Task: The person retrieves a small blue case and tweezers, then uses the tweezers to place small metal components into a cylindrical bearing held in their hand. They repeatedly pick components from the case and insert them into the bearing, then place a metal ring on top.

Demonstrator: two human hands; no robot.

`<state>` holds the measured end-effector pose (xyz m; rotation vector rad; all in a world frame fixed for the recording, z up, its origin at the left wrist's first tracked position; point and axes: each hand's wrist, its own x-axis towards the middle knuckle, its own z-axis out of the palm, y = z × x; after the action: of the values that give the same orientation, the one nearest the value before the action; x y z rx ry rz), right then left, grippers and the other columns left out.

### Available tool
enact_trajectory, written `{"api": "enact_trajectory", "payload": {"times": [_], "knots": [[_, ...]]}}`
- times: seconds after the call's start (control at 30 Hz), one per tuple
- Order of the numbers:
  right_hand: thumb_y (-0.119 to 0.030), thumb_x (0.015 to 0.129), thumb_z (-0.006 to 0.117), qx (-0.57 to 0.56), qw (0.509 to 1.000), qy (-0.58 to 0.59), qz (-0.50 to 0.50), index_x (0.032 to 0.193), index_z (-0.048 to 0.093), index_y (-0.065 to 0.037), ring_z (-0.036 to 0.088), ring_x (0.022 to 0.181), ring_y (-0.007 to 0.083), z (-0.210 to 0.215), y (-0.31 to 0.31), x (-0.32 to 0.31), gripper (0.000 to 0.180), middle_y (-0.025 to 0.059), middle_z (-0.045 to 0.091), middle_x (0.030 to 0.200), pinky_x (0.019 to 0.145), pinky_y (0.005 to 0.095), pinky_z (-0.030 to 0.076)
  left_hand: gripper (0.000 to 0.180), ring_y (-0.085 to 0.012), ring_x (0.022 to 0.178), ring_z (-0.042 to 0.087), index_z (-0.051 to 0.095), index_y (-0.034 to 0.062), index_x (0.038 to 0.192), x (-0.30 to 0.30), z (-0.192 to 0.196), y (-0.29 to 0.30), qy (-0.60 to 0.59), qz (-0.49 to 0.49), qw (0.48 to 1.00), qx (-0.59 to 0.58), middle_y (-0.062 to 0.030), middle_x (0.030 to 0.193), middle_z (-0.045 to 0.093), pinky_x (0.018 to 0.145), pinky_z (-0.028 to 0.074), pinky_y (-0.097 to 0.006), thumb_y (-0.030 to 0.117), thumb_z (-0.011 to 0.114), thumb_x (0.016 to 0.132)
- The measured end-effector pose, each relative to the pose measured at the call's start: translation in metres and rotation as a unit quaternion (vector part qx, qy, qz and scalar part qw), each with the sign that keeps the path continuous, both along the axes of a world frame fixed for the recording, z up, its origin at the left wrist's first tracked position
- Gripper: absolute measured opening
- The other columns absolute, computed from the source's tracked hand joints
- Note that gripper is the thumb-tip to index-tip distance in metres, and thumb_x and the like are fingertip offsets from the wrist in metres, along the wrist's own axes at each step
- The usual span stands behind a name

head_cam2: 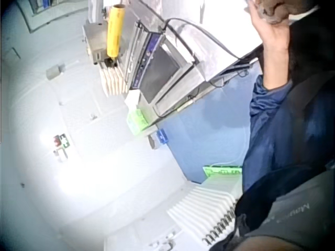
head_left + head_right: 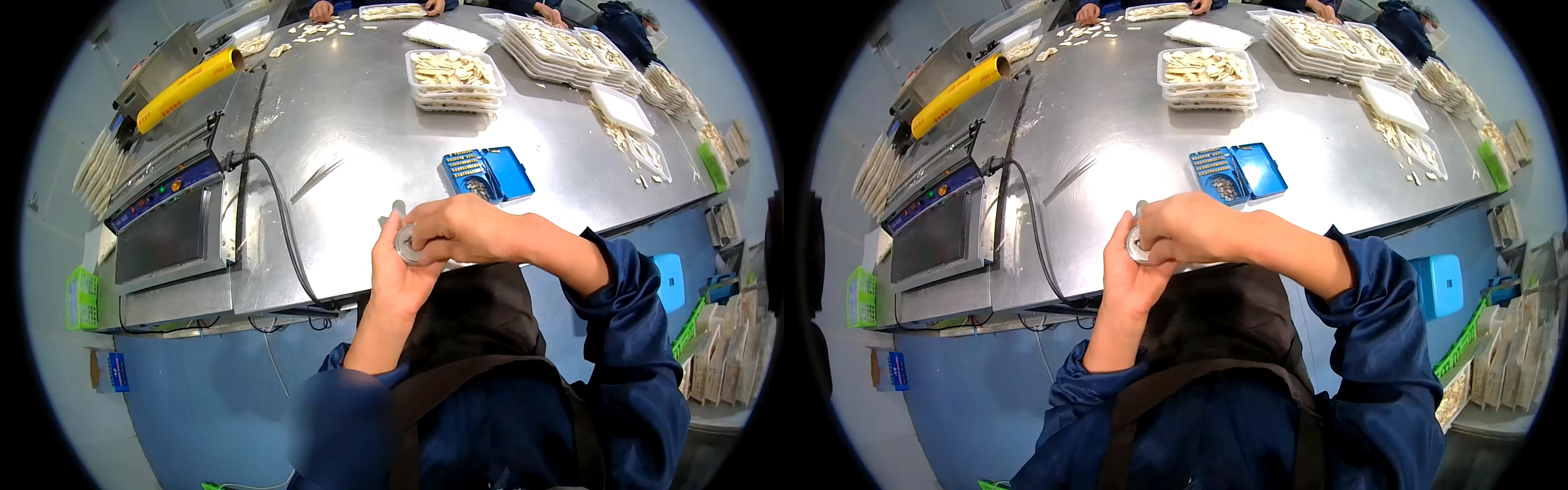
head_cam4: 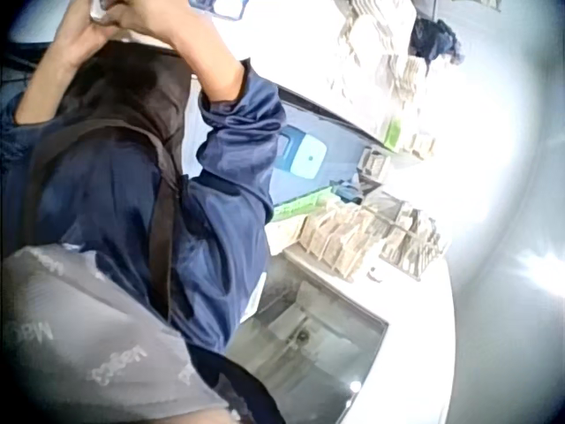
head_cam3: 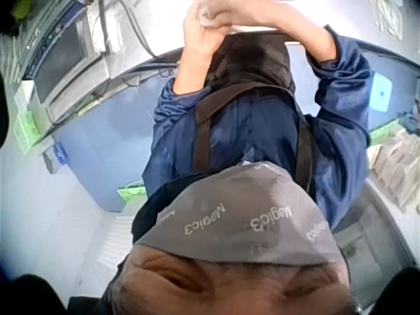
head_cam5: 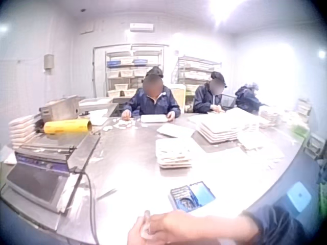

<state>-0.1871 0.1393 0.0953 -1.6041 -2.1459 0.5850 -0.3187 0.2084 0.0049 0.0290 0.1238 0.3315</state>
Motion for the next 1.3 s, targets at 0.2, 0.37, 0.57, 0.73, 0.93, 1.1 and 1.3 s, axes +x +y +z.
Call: {"api": "enact_trajectory", "payload": {"times": [0.2,0.37,0.57,0.73,0.93,1.1,1.3], "knots": [[-0.01,0.073,0.068,-0.084,0.994,0.056,-0.047,0.077,0.062,-0.001,0.059,0.071,0.0251,0.0,-0.003,0.019,0.012,0.0099,0.059,0.078,0.063,0.0337,0.045,0.043,-0.0268,0.11,0.052,0.045,0.0011,0.119,0.015,0.015,-0.008,0.101,-0.022,0.994,0.022,-0.0134,0.116,0.053,0.096,0.042,-0.043,0.037,0.04,0.097],[-0.009,0.076,0.067,-0.066,0.987,0.128,-0.073,0.08,0.063,0.0,0.057,0.072,0.0225,0.012,-0.008,0.026,0.011,0.0092,0.058,0.077,0.064,0.0318,0.044,0.046,-0.0311,0.109,0.053,0.041,-0.002,0.121,0.019,0.013,-0.01,0.108,0.003,0.994,-0.012,-0.0199,0.118,0.049,0.093,0.047,-0.042,0.037,0.04,0.097],[-0.009,0.079,0.063,0.085,0.949,-0.004,-0.304,0.081,0.061,0.002,0.056,0.071,0.0255,0.014,-0.056,0.111,0.012,0.0131,0.057,0.077,0.066,0.0333,0.044,0.045,-0.0428,0.113,0.047,0.043,-0.0047,0.118,0.011,0.018,-0.004,0.104,0.05,0.992,-0.051,-0.0268,0.117,0.047,0.097,0.044,-0.05,0.035,0.036,0.098],[-0.015,0.078,0.064,0.055,0.864,-0.174,-0.469,0.08,0.062,0.001,0.058,0.076,0.0336,-0.065,-0.118,0.202,0.016,0.0171,0.06,0.083,0.068,0.0393,0.045,0.041,-0.0408,0.117,0.045,0.048,-0.0033,0.115,-0.003,0.017,0.006,0.042,0.071,0.994,-0.066,-0.0254,0.113,0.05,0.101,0.04,-0.05,0.03,0.032,0.098],[-0.014,0.078,0.064,0.062,0.835,-0.233,-0.494,0.086,0.065,-0.001,0.061,0.078,0.0333,-0.062,-0.111,0.166,0.015,0.0153,0.062,0.087,0.069,0.0393,0.048,0.041,-0.0426,0.125,0.035,0.04,-0.0055,0.121,-0.052,0.009,0.028,0.029,0.176,0.981,-0.075,-0.0259,0.124,0.042,0.106,0.033,-0.052,0.026,0.035,0.097],[-0.013,0.081,0.063,0.132,0.948,-0.075,-0.28,0.091,0.064,0.0,0.062,0.076,0.0336,-0.021,-0.001,0.045,0.017,0.0188,0.064,0.085,0.068,0.0375,0.049,0.041,-0.0422,0.125,0.037,0.043,-0.0086,0.117,-0.088,0.01,0.034,-0.02,0.222,0.973,-0.068,-0.0263,0.122,0.045,0.106,0.032,-0.053,0.027,0.036,0.097],[-0.023,0.091,0.049,-0.006,0.948,-0.236,-0.216,0.098,0.068,-0.017,0.065,0.08,0.0273,-0.047,0.167,-0.047,0.021,0.0075,0.066,0.079,0.062,0.0406,0.05,0.042,-0.0424,0.124,0.038,0.045,-0.0083,0.116,-0.102,0.01,0.027,-0.012,0.199,0.978,-0.063,-0.0277,0.119,0.049,0.106,0.032,-0.052,0.028,0.037,0.097]]}}
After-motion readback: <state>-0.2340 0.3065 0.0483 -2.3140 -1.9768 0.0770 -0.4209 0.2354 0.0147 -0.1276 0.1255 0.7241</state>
